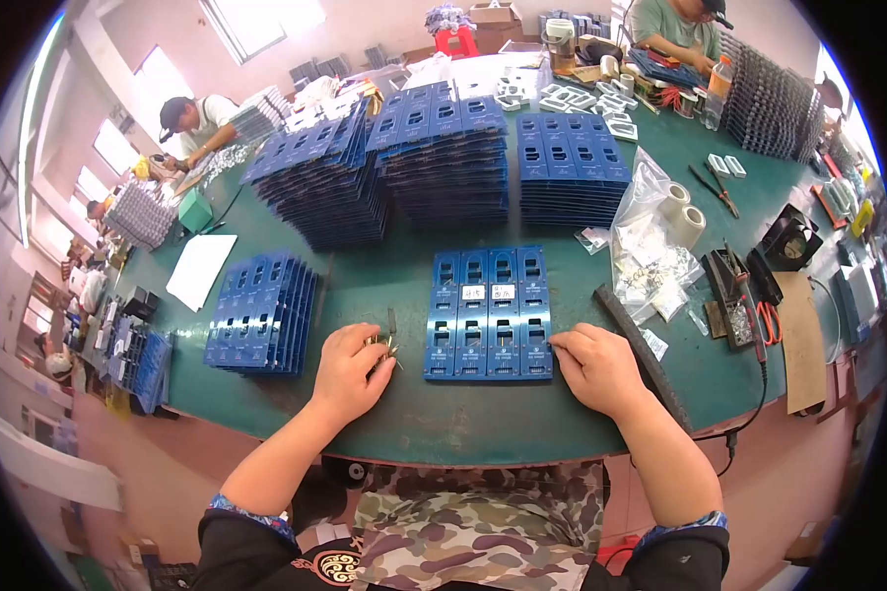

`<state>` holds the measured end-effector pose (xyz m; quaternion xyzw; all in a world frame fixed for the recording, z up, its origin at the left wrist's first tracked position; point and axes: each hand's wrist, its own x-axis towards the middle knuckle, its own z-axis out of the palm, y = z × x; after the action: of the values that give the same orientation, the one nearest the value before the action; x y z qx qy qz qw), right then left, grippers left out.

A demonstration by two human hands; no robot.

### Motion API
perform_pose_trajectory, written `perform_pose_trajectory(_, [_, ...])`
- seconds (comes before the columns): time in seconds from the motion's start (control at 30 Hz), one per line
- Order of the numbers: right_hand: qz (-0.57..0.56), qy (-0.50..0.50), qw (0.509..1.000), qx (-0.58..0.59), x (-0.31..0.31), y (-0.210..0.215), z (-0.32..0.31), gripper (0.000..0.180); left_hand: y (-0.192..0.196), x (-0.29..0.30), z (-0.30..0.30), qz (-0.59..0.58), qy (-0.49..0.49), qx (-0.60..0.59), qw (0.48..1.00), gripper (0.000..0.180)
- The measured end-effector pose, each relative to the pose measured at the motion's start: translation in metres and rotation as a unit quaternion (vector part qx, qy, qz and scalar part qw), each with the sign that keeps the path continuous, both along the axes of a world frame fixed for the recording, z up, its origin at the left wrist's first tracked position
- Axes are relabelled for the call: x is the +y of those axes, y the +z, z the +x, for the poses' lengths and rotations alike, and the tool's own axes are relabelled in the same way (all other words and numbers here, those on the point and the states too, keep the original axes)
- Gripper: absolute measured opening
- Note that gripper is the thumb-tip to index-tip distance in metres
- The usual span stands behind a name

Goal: The person solders small electronic components onto a circuit board panel using a soldering iron and soldering wire.

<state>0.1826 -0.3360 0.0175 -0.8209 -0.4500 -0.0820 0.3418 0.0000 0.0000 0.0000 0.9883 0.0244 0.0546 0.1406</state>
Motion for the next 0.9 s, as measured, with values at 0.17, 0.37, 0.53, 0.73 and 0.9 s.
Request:
perform_pose_trajectory(0.17, [0.015, 0.006, 1.0, 0.011, -0.002, 0.004, 0.003, 0.01, 0.019, -0.036, 0.01, 0.081, 0.021, -0.111, 0.99, 0.055])
perform_pose_trajectory(0.37, [0.03, 0.015, 0.999, 0.014, -0.003, 0.001, 0.002, 0.01, -0.007, 0.0, 0.006, 0.081, 0.093, -0.097, 0.988, 0.056])
perform_pose_trajectory(0.53, [0.03, 0.021, 0.999, 0.03, -0.005, 0.001, 0.002, 0.01, 0.01, -0.011, 0.016, -0.01, 0.003, -0.145, 0.989, 0.036])
perform_pose_trajectory(0.73, [0.038, 0.021, 0.998, 0.035, -0.008, 0.002, 0.006, 0.012, 0.004, 0.005, -0.001, 0.046, -0.01, -0.131, 0.99, 0.023])
perform_pose_trajectory(0.9, [0.048, 0.013, 0.998, 0.028, -0.007, -0.006, 0.011, 0.012, 0.011, -0.011, 0.006, 0.045, 0.02, -0.219, 0.974, 0.022])
